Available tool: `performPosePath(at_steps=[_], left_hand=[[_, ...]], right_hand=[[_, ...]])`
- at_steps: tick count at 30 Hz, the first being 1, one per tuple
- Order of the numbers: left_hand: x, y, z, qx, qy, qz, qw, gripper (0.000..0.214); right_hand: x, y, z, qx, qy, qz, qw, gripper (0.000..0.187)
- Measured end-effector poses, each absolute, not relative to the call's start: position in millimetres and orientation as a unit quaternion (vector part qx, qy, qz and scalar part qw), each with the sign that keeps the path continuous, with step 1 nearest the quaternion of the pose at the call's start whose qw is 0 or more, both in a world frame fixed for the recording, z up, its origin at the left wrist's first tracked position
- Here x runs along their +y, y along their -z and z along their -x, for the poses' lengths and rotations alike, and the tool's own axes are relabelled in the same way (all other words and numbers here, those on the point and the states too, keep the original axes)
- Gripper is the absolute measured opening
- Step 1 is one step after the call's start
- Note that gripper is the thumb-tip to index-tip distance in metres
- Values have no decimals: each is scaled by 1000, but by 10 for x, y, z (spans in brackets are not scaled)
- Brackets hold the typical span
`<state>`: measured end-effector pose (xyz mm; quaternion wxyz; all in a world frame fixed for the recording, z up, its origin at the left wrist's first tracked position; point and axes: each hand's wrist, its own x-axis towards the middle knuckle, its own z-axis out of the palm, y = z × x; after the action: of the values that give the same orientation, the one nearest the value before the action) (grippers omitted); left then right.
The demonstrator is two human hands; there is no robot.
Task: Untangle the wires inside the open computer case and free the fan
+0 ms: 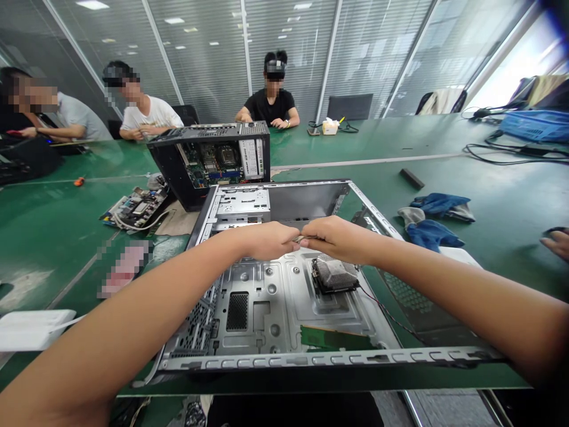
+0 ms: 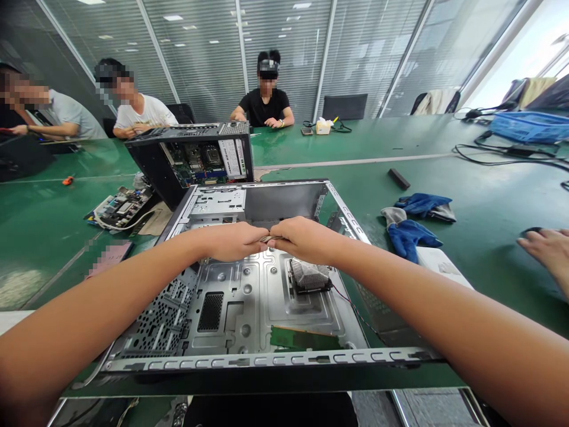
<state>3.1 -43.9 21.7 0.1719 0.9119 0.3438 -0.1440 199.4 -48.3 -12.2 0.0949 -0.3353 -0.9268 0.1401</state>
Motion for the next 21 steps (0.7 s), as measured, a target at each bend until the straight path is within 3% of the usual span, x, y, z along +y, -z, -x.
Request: performPosePath(at_steps=[21], left_hand=[[-426, -198, -30, 342, 140, -912, 177, 33]], right_hand=[[-494, 126, -2010, -923, -151, 345, 82, 32]])
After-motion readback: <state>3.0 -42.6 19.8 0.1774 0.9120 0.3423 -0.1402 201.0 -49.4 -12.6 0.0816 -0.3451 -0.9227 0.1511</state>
